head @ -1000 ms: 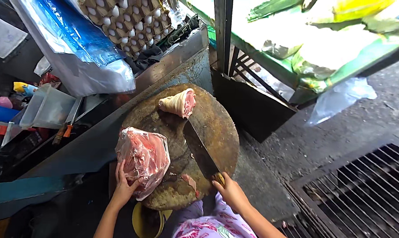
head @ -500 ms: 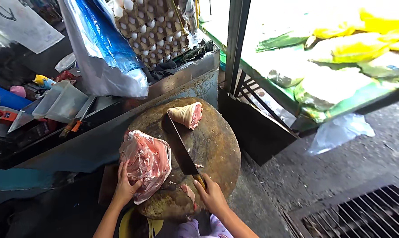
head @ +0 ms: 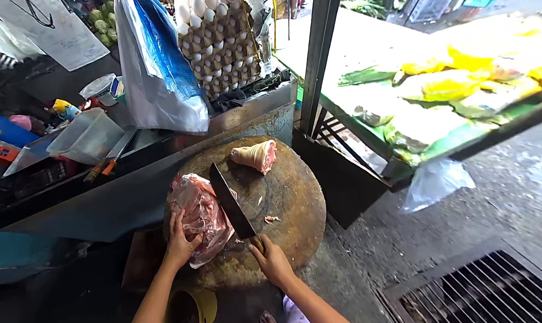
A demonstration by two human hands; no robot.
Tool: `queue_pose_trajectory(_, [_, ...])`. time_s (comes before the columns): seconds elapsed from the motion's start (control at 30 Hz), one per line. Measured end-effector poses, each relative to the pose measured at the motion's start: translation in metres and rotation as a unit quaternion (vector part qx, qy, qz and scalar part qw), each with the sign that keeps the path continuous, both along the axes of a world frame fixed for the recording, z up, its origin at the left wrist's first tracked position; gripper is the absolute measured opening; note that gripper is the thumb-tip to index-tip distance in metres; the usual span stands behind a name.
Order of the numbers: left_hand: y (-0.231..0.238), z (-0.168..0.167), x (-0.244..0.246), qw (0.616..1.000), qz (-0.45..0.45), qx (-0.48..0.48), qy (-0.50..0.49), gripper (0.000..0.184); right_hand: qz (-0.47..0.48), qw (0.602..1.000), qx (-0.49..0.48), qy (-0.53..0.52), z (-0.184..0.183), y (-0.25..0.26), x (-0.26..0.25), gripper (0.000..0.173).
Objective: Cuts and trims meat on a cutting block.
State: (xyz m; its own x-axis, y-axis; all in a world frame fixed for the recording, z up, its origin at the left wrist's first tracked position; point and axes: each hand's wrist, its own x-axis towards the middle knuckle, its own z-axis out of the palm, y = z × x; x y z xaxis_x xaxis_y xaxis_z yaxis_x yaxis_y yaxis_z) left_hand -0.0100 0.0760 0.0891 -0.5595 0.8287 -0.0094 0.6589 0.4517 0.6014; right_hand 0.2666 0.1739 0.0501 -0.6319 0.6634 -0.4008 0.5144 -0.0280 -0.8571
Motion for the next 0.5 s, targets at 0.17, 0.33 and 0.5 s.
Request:
queue_pose_trajectory(0.17, [-0.003,0.003,0.002,1.000,-0.003,-0.006,-0.004,0.100,-0.050,0.998,0.025,0.018,0.008,-0.021,0.011,0.048])
queue_pose_trajectory(0.33, [-0.006,0.002,-0.006,0.999,-0.030,0.021,-0.036,0.097,-0.110,0.991,0.069,-0.016,0.025,-0.039,0.038,0.046])
queue_pose_trajectory(0.5, [-0.018,-0.006,-0.016,0.990,-0.067,0.046,-0.112,0.099,-0.121,0.978,0.040,-0.167,0.014,-0.060,0.072,0.046])
